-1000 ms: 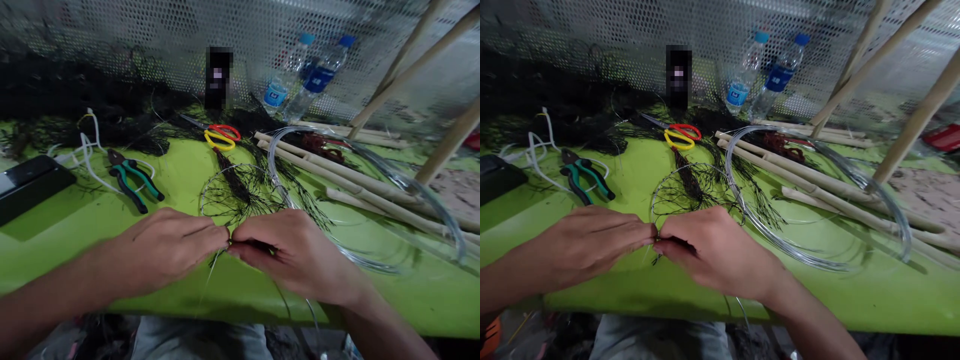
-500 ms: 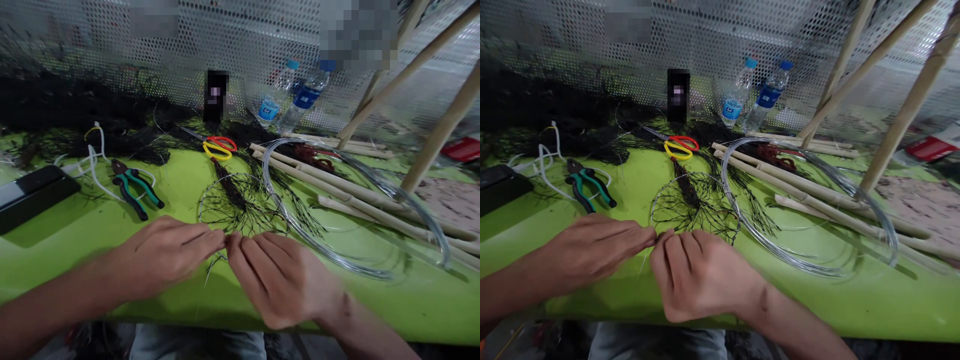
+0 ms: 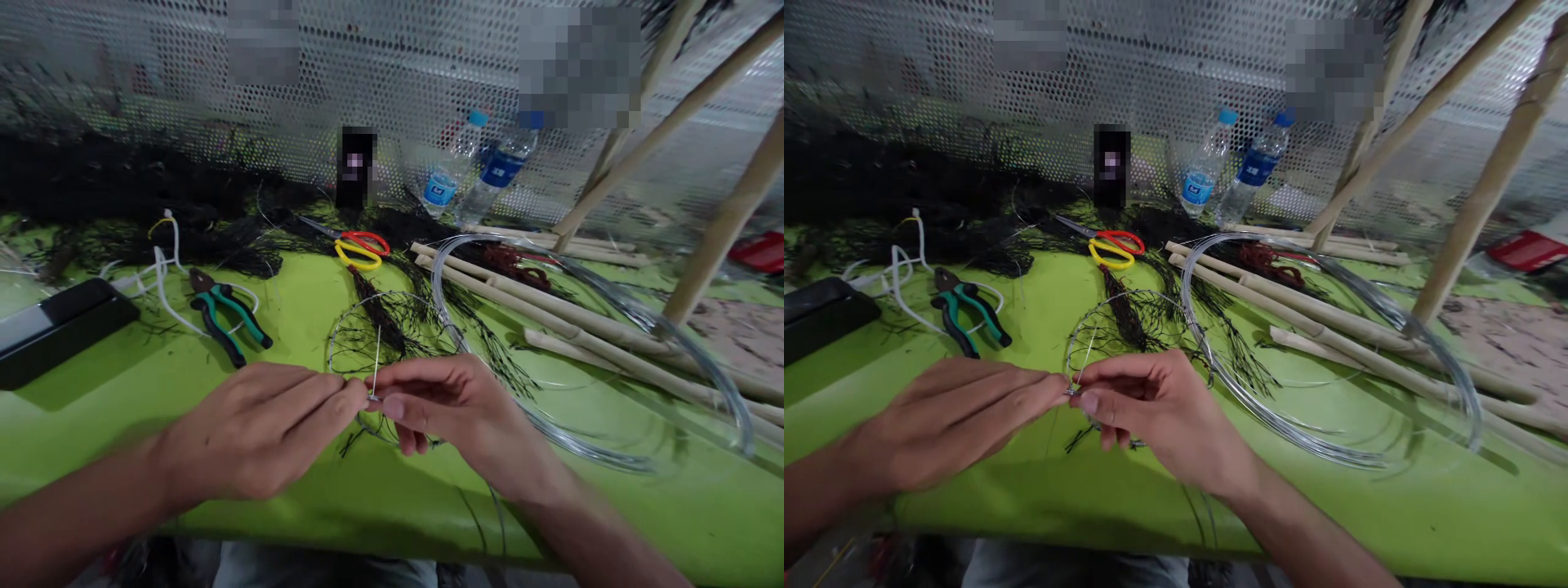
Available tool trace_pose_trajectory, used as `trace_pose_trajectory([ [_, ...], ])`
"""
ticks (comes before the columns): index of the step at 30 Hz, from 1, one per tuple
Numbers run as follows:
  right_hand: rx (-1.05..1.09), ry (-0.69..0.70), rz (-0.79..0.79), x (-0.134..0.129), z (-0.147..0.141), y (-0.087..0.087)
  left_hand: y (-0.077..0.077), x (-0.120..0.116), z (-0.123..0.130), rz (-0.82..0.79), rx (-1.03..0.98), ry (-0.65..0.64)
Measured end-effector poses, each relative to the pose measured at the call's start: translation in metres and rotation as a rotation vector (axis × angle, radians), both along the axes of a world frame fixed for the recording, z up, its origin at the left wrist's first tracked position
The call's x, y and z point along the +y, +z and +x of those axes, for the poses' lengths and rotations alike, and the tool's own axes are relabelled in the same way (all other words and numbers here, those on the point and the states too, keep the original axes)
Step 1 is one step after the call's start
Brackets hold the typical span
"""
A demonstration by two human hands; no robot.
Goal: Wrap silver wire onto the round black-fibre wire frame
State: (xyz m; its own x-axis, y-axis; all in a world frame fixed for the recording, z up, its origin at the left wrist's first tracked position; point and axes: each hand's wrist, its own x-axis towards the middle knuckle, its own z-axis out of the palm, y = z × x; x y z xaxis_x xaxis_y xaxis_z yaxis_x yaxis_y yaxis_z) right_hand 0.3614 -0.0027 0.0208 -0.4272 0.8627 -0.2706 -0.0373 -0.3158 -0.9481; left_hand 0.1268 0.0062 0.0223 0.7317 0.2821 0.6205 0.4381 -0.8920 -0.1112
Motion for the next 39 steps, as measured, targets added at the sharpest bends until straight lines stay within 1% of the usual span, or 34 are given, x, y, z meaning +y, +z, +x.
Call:
trace_pose_trajectory([
  [3,0.094,-0.024,0.006,0.002,-0.001,-0.006,-0.001,0.002,0.002,0.036,0.012,0.024],
  [5,0.095,-0.018,0.085,0.003,-0.001,-0.008,-0.002,0.002,0.003,0.032,0.027,0.037],
  [7,0.04,-0.024,0.247,0.002,-0.001,-0.009,-0.004,0.003,0.003,0.011,0.036,0.045],
  [9,-0.05,-0.047,0.469,0.001,-0.001,-0.008,-0.006,0.004,0.003,-0.005,0.018,0.049],
  [10,-0.085,-0.057,0.535,0.0,-0.001,-0.008,-0.007,0.004,0.003,-0.017,0.001,0.053],
  [11,-0.096,-0.056,0.53,0.0,-0.001,-0.007,-0.007,0.005,0.002,-0.031,-0.013,0.054],
  [12,-0.077,-0.044,0.447,0.0,-0.001,-0.006,-0.007,0.005,0.002,-0.044,-0.021,0.048],
  [15,0.052,0.017,0.019,0.004,-0.002,-0.003,-0.006,0.005,-0.001,-0.044,-0.002,0.01],
  [16,0.071,0.039,-0.066,0.006,-0.002,-0.002,-0.007,0.005,-0.002,-0.034,0.005,0.007],
  [17,0.073,0.062,-0.105,0.008,-0.003,-0.002,-0.007,0.005,-0.002,-0.025,0.007,0.014],
  [20,0.056,0.178,-0.139,0.016,-0.004,-0.003,-0.009,0.005,-0.003,-0.016,0.01,0.04],
  [22,0.092,0.235,-0.19,0.019,-0.004,-0.006,-0.009,0.006,-0.003,-0.002,0.012,0.029],
  [25,0.141,0.254,-0.263,0.023,-0.005,-0.011,-0.008,0.007,-0.002,0.024,0.015,-0.001],
  [30,0.178,0.297,-0.324,0.025,-0.007,-0.017,-0.005,0.009,0.0,0.069,0.072,-0.006],
  [32,0.162,0.285,-0.296,0.025,-0.007,-0.018,-0.003,0.009,0.001,0.071,0.096,-0.019],
  [35,0.12,0.267,-0.183,0.026,-0.006,-0.016,-0.001,0.01,0.001,0.057,0.086,-0.035],
  [37,0.098,0.289,-0.117,0.027,-0.003,-0.014,0.0,0.01,0.001,0.043,0.082,-0.045],
  [39,0.087,0.335,-0.115,0.029,-0.001,-0.012,0.0,0.01,0.001,0.031,0.068,-0.048],
])
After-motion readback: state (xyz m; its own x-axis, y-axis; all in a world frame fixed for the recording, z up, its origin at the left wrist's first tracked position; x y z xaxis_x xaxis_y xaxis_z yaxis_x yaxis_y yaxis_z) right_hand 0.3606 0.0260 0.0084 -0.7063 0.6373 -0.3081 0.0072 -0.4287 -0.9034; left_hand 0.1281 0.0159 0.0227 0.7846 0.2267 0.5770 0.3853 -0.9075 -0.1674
